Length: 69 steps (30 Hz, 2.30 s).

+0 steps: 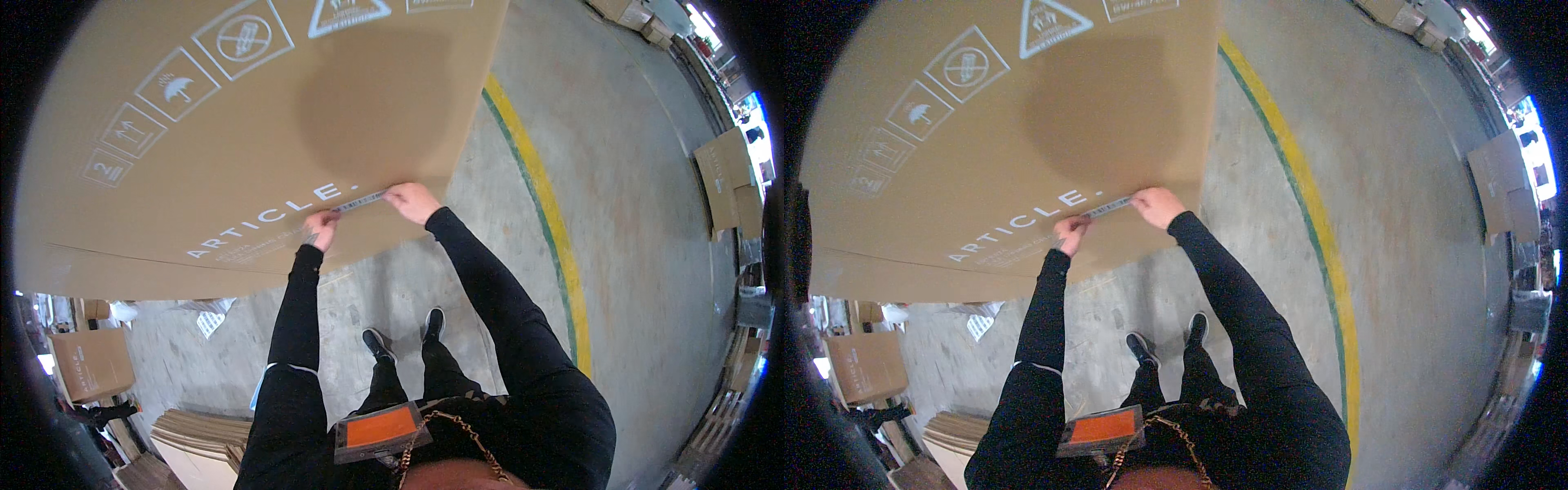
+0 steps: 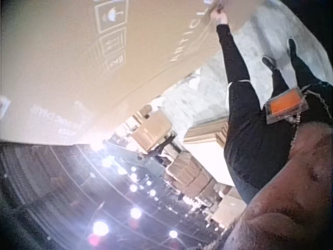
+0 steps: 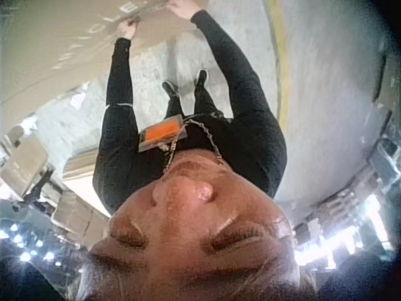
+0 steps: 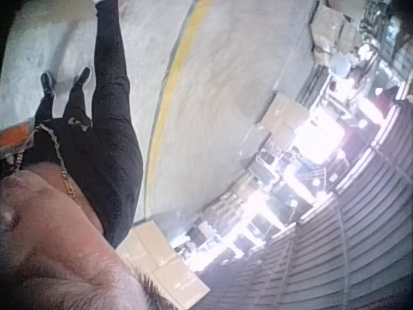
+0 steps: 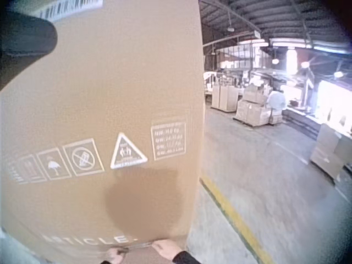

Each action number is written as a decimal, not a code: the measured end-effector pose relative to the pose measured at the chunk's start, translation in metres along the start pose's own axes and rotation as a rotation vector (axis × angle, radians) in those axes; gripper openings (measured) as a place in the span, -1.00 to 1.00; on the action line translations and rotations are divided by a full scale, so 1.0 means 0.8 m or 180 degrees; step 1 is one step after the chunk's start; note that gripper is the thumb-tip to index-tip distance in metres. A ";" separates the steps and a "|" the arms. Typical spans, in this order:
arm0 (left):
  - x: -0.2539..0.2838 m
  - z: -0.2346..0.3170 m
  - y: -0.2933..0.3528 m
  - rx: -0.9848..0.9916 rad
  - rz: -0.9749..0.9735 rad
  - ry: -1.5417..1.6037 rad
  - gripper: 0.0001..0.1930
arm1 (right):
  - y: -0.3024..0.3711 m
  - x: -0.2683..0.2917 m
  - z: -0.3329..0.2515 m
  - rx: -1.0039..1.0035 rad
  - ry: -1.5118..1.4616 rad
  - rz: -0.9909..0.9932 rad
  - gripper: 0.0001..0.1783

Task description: The person repeatedly picks up large flat-packed cardboard boxes, applies a barcode label to the side, and stacks them. The process is repeated for several boxes in a warehouse setting.

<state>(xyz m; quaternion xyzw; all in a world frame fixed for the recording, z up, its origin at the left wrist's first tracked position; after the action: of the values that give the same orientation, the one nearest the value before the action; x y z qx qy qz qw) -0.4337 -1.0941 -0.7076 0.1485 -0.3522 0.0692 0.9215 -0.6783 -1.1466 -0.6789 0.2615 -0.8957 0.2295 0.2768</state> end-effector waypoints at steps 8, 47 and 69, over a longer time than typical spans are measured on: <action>0.175 -0.054 0.151 0.2211 0.0388 0.3744 -0.52 | 0.181 0.192 0.135 -0.2028 -0.0717 0.2889 -0.65; 0.151 -0.140 0.772 0.3359 -0.0827 0.0365 -0.57 | 0.184 0.282 -0.346 -0.0897 0.0697 0.1820 -0.43; 0.132 0.526 0.747 -0.0408 0.3018 0.0072 0.17 | 0.376 0.165 -0.493 0.1377 -0.0619 0.0081 -0.71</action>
<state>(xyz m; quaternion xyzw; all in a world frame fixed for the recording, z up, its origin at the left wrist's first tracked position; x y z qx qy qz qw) -0.7582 -0.6619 -0.2044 -0.0864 -0.3746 0.4617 0.7994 -0.8030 -0.7444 -0.3849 0.3244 -0.8513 0.3933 0.1238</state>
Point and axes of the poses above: each hand's wrist, its own y-axis away from the middle knuckle, its own x-axis out of the back of the hand, z = x × y, the point moved 4 cm from there along -y, towards the middle knuckle, and after that the axes turned 14 degrees about x, right-handed, at the moved point
